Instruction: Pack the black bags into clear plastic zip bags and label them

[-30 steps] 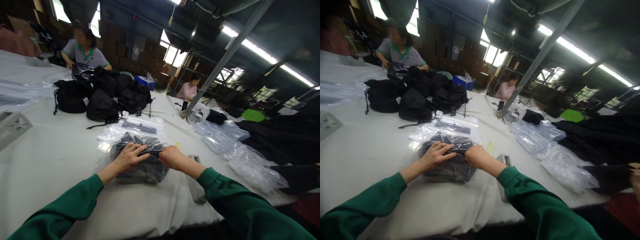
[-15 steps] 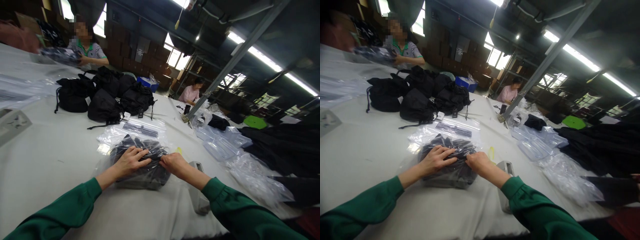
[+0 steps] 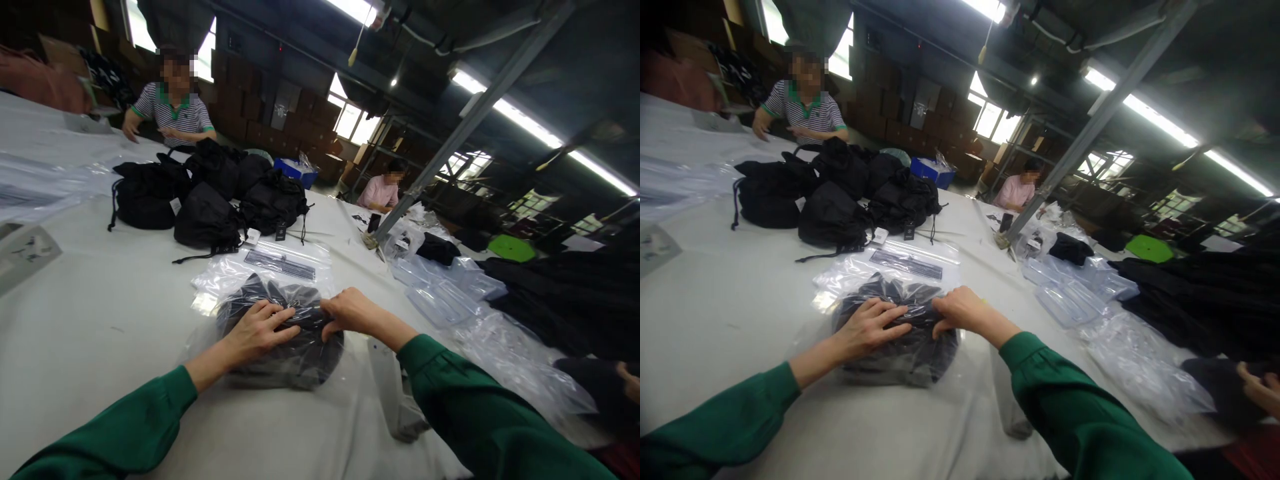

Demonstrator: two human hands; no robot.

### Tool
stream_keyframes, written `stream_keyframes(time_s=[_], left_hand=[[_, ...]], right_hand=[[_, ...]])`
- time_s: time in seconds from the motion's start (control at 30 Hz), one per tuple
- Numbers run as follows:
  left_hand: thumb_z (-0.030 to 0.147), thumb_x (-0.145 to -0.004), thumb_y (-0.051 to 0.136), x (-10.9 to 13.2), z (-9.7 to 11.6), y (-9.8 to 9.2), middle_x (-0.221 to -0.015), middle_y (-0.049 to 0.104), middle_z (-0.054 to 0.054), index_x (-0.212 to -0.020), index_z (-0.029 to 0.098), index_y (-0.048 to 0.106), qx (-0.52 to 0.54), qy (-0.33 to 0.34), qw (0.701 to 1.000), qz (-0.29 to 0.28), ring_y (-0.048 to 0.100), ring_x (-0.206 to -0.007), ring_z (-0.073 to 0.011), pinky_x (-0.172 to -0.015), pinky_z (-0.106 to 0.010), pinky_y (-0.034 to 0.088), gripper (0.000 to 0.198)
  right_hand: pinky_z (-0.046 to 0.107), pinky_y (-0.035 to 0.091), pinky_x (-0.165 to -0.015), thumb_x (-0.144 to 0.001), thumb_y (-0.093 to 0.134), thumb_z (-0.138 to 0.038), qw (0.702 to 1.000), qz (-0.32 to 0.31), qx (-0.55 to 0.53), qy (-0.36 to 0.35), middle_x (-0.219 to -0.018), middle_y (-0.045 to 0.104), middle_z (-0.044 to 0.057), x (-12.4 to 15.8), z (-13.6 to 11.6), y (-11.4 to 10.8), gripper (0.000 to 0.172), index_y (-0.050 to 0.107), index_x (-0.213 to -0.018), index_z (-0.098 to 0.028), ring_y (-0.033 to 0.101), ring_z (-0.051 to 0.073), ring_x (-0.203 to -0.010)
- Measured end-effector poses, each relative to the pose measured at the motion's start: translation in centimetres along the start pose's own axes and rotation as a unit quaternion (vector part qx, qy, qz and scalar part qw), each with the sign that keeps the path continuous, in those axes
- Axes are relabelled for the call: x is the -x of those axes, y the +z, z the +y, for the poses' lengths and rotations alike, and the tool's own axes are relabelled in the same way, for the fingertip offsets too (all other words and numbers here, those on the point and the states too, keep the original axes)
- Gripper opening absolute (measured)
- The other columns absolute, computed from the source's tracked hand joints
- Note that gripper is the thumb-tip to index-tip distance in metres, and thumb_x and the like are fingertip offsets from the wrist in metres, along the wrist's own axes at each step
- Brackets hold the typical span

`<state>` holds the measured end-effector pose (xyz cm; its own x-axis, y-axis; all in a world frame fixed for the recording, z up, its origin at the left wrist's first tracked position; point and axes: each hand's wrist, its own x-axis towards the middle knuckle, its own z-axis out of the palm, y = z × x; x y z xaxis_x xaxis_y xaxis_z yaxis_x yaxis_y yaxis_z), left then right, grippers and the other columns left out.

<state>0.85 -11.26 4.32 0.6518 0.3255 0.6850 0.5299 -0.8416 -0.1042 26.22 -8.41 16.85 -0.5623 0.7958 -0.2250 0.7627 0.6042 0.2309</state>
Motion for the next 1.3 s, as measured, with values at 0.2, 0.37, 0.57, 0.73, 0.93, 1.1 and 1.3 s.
stream_keyframes(time_s=[0.2,0.37,0.57,0.73,0.93,1.1,1.3], left_hand=[[0.018,-0.090,0.052,0.2,0.2,0.6,-0.131,0.059,-0.006,-0.119,0.032,0.061,-0.001,-0.002,1.000,0.005,0.055,-0.102,-0.0220,-0.091,-0.041,0.038,0.033],[0.023,-0.091,0.055,-0.5,0.6,0.4,-0.134,0.057,-0.006,-0.120,0.031,0.060,0.010,-0.021,1.000,-0.010,0.055,-0.106,-0.0236,-0.090,-0.041,0.039,0.031],[0.044,-0.083,0.067,1.3,-2.1,-3.2,-0.139,0.051,-0.017,-0.103,0.017,0.059,-0.023,-0.134,0.990,-0.041,0.052,-0.114,-0.0321,-0.094,-0.049,0.041,0.035],[0.030,-0.089,0.059,4.6,-3.2,-5.1,-0.134,0.055,-0.015,-0.086,0.018,0.057,0.032,-0.172,0.981,-0.084,0.055,-0.110,-0.0273,-0.090,-0.043,0.049,0.013],[0.030,-0.092,0.054,5.6,-3.5,-4.9,-0.127,0.061,-0.010,-0.078,0.020,0.056,0.178,-0.232,0.955,-0.053,0.057,-0.112,-0.0221,-0.093,-0.038,0.048,0.017],[0.036,-0.088,0.059,5.5,-3.2,-4.4,-0.108,0.070,-0.011,-0.072,0.020,0.055,0.225,-0.315,0.922,0.020,0.063,-0.108,-0.0239,-0.089,-0.035,0.050,0.023],[0.053,-0.078,0.065,8.2,-3.5,-3.4,-0.109,0.071,-0.001,-0.073,0.021,0.057,0.215,-0.398,0.892,0.000,0.068,-0.096,-0.0229,-0.064,-0.022,0.049,0.033]], right_hand=[[0.032,0.047,-0.075,-0.094,0.054,-0.044,0.987,0.120,-0.029,0.104,-0.093,0.073,0.013,2.7,1.6,1.6,0.033,0.070,-0.100,-0.016,0.068,0.025,-0.084],[0.049,0.038,-0.102,-0.091,0.055,-0.052,0.971,0.235,-0.053,-0.012,-0.134,0.056,0.019,3.5,-3.2,5.3,0.060,0.048,-0.137,-0.014,0.053,0.031,-0.122],[0.044,0.050,-0.090,-0.091,0.058,-0.043,0.957,0.265,-0.116,-0.034,-0.124,0.062,0.018,1.9,-3.2,9.1,0.054,0.047,-0.135,-0.014,0.060,0.030,-0.110],[0.045,0.051,-0.091,-0.091,0.059,-0.043,0.950,0.283,-0.127,-0.042,-0.121,0.063,0.018,2.2,-2.7,9.0,0.053,0.049,-0.134,-0.014,0.060,0.030,-0.110],[0.046,0.049,-0.094,-0.091,0.058,-0.044,0.953,0.256,-0.154,-0.039,-0.123,0.061,0.019,2.0,-2.9,8.7,0.052,0.051,-0.133,-0.014,0.059,0.030,-0.110],[0.049,0.042,-0.102,-0.089,0.060,-0.048,0.944,0.247,-0.219,-0.020,-0.131,0.058,0.017,3.0,-2.2,8.1,0.058,0.049,-0.137,-0.017,0.053,0.030,-0.120],[0.042,0.038,-0.105,-0.089,0.045,-0.061,0.764,0.348,-0.395,0.374,-0.126,0.063,0.011,15.9,2.4,10.1,0.056,0.064,-0.119,-0.018,0.055,0.026,-0.118]])
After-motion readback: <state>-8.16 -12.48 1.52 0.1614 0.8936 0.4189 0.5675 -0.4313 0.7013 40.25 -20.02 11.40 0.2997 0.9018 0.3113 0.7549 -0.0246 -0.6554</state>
